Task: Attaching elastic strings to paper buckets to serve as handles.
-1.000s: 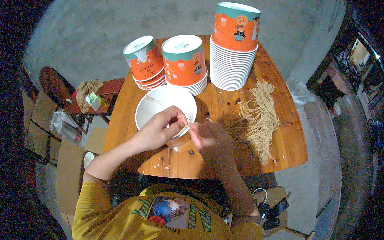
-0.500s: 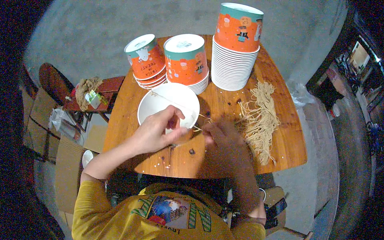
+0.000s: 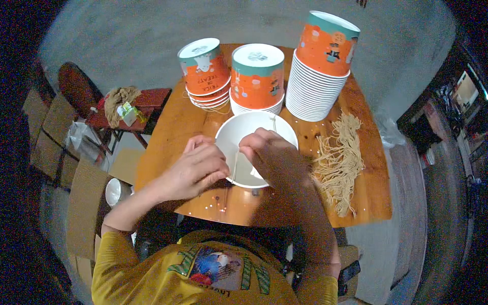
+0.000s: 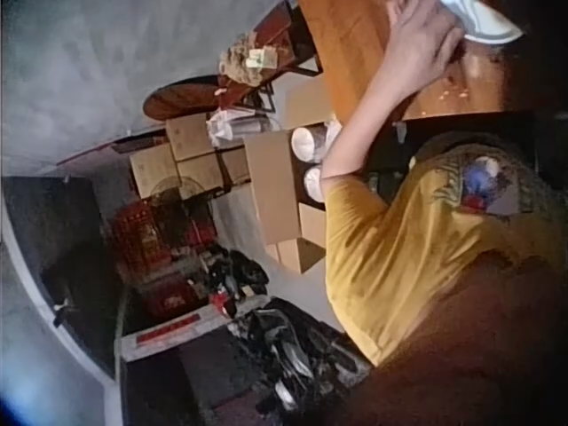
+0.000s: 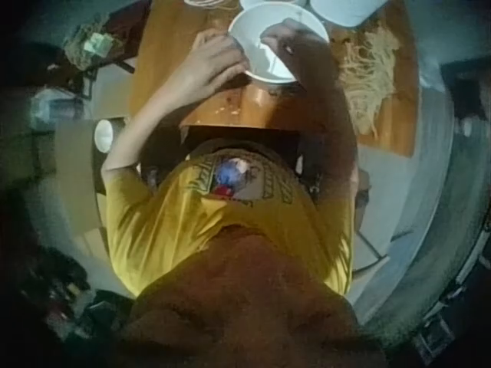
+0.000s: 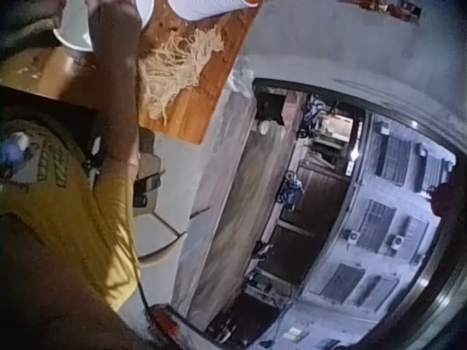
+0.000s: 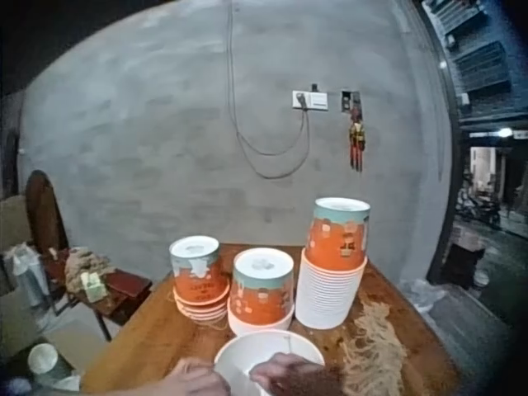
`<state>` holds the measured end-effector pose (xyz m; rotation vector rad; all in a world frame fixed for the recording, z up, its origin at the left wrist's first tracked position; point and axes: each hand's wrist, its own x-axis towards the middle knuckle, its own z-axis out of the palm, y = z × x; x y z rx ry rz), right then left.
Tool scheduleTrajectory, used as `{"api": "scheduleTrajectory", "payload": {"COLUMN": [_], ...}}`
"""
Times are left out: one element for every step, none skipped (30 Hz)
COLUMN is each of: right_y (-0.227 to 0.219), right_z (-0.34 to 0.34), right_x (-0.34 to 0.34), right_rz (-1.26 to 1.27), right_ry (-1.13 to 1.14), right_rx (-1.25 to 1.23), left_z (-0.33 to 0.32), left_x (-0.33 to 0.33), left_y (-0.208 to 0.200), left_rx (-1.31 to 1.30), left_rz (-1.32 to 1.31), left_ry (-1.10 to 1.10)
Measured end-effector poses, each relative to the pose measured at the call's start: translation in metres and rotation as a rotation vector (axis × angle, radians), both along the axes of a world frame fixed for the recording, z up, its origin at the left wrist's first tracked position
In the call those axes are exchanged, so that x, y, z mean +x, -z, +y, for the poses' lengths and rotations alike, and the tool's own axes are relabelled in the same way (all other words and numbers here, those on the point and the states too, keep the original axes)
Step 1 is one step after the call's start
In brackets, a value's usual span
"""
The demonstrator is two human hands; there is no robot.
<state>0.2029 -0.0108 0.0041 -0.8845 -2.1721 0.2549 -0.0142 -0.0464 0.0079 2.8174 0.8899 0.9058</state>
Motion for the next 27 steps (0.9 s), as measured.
{"api": "scheduleTrajectory", "payload": {"right_y": [0.002,0.004,0.005,0.006,0.005,0.003,0.002,0.003,0.004,0.005,0.008,0.012,0.015,0.016,0.016,0.016,0.016,0.014,0.013,0.012,0.013,0.013,0.015,0.017,0.018,0.016,0.014], "right_z": [0.002,0.002,0.001,0.000,-0.001,-0.003,-0.005,-0.005,-0.005,-0.004,-0.003,0.001,0.003,0.004,0.005,0.006,0.006,0.006,0.005,0.006,0.006,0.007,0.008,0.009,0.010,0.011,0.014], "right_x": [-0.006,-0.010,-0.013,-0.015,-0.016,-0.016,-0.017,-0.017,-0.018,-0.019,-0.017,-0.016,-0.015,-0.016,-0.017,-0.019,-0.021,-0.024,-0.026,-0.026,-0.026,-0.026,-0.025,-0.025,-0.024,-0.021,-0.017], "right_rz": [-0.015,-0.015,0.008,0.031,0.025,0.032,0.038,0.038,0.018,-0.002,-0.004,-0.022,-0.040,-0.040,0.001,0.042,0.043,0.008,-0.028,-0.026,-0.027,-0.029,-0.029,-0.028,-0.027,-0.029,-0.013], "right_ry": [0.029,0.020,0.050,0.082,0.084,0.092,0.102,0.104,0.115,0.126,0.133,0.218,0.302,0.303,0.329,0.353,0.354,0.392,0.431,0.429,0.431,0.434,0.431,0.423,0.415,0.417,0.342], "right_rx": [-0.055,-0.055,-0.102,-0.150,-0.148,-0.188,-0.228,-0.230,-0.199,-0.168,-0.169,-0.162,-0.155,-0.159,-0.148,-0.136,-0.139,-0.123,-0.107,-0.104,-0.149,-0.193,-0.192,-0.163,-0.133,-0.131,-0.056], "left_z": [-0.001,-0.002,-0.002,-0.001,0.000,0.000,0.001,0.003,0.004,0.006,0.006,0.005,0.003,0.002,0.003,0.004,0.005,0.005,0.004,0.005,0.005,0.006,0.004,0.004,0.004,0.005,0.006], "left_x": [0.001,0.003,0.007,0.013,0.017,0.020,0.022,0.024,0.024,0.023,0.024,0.025,0.026,0.026,0.024,0.022,0.020,0.018,0.016,0.014,0.013,0.012,0.010,0.009,0.008,0.007,0.003], "left_y": [0.003,0.006,0.007,0.008,0.009,0.011,0.013,0.015,0.016,0.018,0.018,0.017,0.015,0.015,0.017,0.018,0.020,0.020,0.020,0.020,0.020,0.021,0.023,0.025,0.027,0.030,0.034], "left_rx": [-0.138,-0.277,-0.277,-0.261,-0.244,-0.244,-0.239,-0.236,-0.239,-0.233,-0.225,-0.227,-0.226,-0.225,-0.229,-0.235,-0.240,-0.241,-0.261,-0.276,-0.271,-0.278,-0.287,-0.285,-0.172,-0.060,-0.070], "left_rz": [-0.068,-0.137,-0.138,-0.185,-0.237,-0.243,-0.255,-0.261,-0.261,-0.242,-0.225,-0.226,-0.195,-0.162,-0.160,-0.174,-0.189,-0.188,-0.214,-0.242,-0.240,-0.257,-0.273,-0.273,-0.205,-0.137,-0.099], "left_ry": [-0.057,-0.112,-0.119,-0.205,-0.282,-0.279,-0.321,-0.365,-0.363,-0.355,-0.341,-0.335,-0.310,-0.288,-0.288,-0.256,-0.225,-0.225,-0.209,-0.195,-0.196,-0.149,-0.104,-0.105,-0.059,-0.011,0.030]}}
